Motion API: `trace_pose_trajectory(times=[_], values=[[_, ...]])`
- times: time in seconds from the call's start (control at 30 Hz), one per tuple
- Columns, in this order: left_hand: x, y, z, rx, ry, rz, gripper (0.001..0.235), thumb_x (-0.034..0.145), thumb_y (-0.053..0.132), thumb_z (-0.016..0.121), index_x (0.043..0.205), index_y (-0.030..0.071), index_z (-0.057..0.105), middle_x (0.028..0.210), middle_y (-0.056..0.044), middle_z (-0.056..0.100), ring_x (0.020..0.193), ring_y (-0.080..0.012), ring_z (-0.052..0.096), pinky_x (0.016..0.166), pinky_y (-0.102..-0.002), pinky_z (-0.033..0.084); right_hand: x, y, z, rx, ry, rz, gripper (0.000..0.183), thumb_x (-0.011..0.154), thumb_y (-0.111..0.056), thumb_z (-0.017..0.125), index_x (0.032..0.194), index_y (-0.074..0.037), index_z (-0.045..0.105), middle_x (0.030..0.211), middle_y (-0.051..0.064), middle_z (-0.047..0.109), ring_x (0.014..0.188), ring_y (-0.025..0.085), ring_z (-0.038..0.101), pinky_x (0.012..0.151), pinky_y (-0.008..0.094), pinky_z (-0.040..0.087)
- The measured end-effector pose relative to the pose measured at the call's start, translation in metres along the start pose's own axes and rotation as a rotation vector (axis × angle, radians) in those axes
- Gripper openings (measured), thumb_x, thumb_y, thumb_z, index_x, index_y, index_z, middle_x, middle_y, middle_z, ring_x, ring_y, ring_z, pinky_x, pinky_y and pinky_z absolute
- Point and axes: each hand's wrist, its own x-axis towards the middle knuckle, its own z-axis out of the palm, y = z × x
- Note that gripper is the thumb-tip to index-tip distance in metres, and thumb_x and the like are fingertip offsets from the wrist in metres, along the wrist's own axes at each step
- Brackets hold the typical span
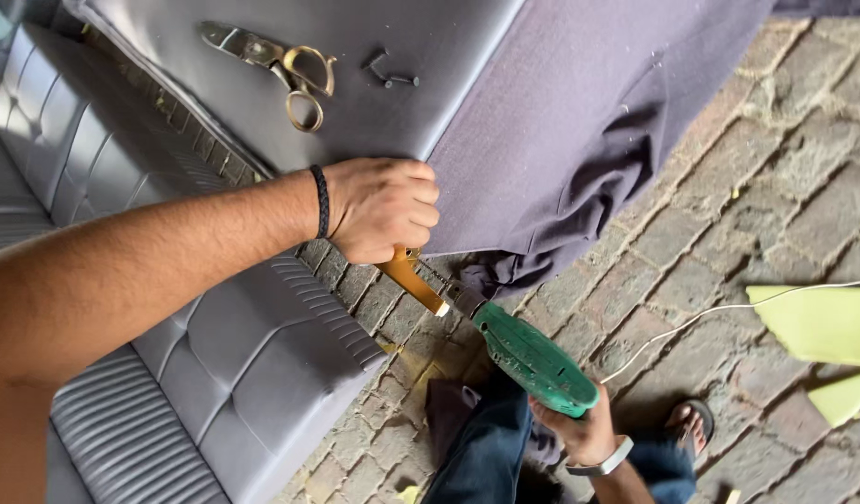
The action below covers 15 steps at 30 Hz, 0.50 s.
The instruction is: The person cuts excess fabric from a sofa using shears, then uses a pneumatic staple gun to attach the fabric to the underside of the sofa base. They then use a power drill to attach a metal leg bracket to the corner of the sofa.
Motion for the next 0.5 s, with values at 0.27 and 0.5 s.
trace_pose_trajectory(times=[0.27,0.5], values=[[0.006,0.008,-0.005,0.035,-0.05,-0.039,0.013,0.062,0.023,0.067,0.062,0.016,0.056,0.072,0.002,0.052,0.079,-0.0193,0.054,0.092,-0.037,0.043,0.018,-0.005,-0.008,0.064,-0.06,-0.043,0.021,0.077,0.003,0.078,0.099,0.003,0.077,0.085,0.008,0.078,0.074,0.015,0.071,0.065,0.028,0.057],[0.0,0.006,0.005,0.089,-0.018,-0.044,0.01,0.063,0.021,0.066,0.065,0.017,0.057,0.073,0.002,0.052,0.082,-0.0184,0.054,0.096,-0.035,0.042,0.027,-0.003,-0.005,0.015,-0.051,-0.048,0.022,0.076,0.002,0.077,0.097,0.002,0.077,0.084,0.008,0.08,0.073,0.016,0.075,0.064,0.029,0.061]])
